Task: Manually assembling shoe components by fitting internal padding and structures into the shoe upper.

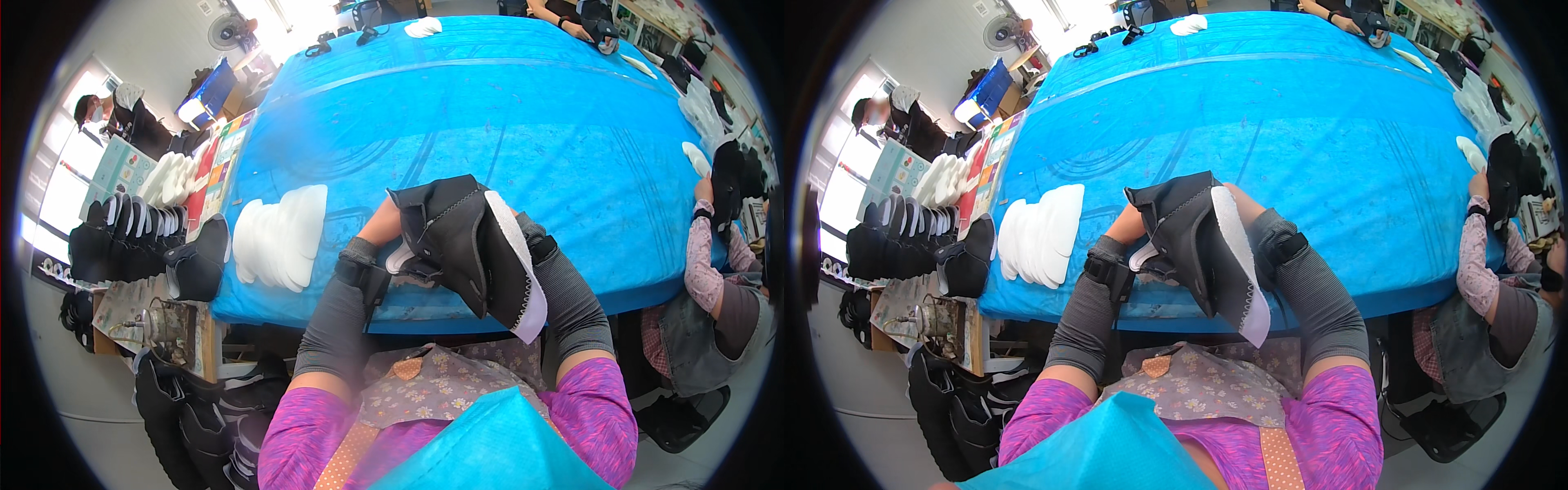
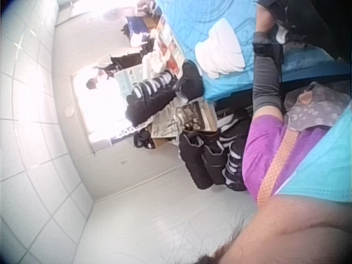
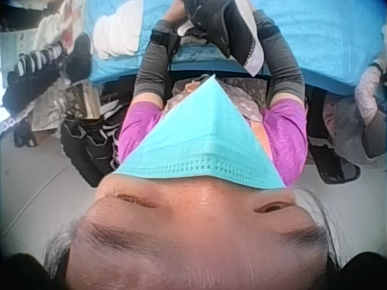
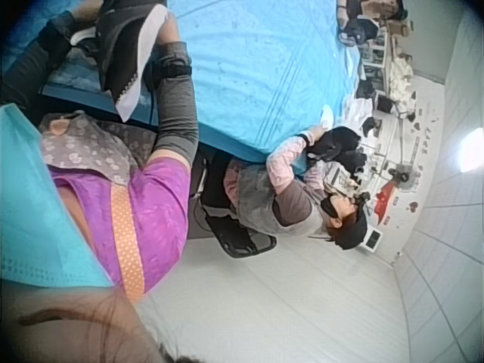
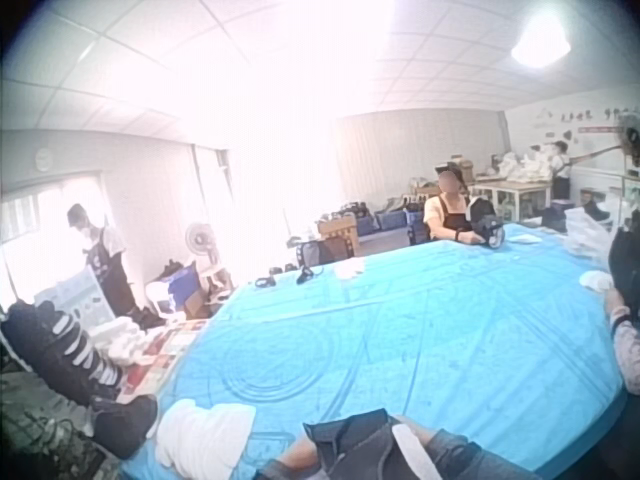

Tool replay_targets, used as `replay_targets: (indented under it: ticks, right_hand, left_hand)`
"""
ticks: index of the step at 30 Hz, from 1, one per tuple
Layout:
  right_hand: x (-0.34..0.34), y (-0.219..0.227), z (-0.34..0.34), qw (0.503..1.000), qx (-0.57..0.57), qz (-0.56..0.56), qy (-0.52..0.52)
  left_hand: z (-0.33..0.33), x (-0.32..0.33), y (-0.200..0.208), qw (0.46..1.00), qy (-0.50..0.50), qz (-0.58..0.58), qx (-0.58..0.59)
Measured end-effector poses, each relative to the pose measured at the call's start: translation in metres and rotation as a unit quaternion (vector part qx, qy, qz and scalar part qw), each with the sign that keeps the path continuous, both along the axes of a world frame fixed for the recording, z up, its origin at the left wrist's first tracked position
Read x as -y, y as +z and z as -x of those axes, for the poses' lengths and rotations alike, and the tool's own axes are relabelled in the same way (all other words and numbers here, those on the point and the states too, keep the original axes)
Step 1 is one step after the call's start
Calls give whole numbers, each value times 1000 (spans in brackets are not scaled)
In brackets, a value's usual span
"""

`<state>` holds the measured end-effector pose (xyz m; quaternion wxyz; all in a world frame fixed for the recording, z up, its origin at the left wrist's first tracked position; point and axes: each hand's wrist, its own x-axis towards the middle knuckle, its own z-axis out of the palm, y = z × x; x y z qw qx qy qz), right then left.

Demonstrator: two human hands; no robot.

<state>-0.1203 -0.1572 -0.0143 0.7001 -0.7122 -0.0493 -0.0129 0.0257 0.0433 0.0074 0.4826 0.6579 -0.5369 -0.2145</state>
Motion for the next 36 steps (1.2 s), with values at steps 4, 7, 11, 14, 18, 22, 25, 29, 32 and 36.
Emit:
replay_targets:
  ticks: [4,7,11,14,18,22,25,29,32,36]
  right_hand:
    - [1,0,-1,999,-17,-31,3]
    - [0,-4,2,995,-46,-78,-29]
    - [0,5,1,999,-35,15,-2]
    - [0,2,0,995,-57,-86,-12]
    - [1,0,0,997,-40,-63,-8]
    - [1,-2,0,997,-50,-61,-9]
    - [-3,4,0,979,-99,-179,-15]
    - [-2,6,3,997,-46,-57,-5]
    - [-2,6,3,989,-91,-120,-5]
    - [3,0,1,1000,-21,-15,8]
  left_hand:
    - [-1,0,1,1000,-3,-4,9]
    - [2,1,4,1000,-6,-11,3]
    - [0,-1,2,1000,-2,-6,13]
    - [-2,-1,-1,1000,-3,-6,-10]
    - [0,0,1,1000,-6,-3,-20]
    - [-3,1,-3,1000,-11,-1,-18]
    - [-4,0,-6,1000,-4,4,-7]
    - [-1,0,-3,1000,4,1,5]
    - [1,0,1,1000,0,3,4]
    - [2,1,3,1000,-3,-3,3]
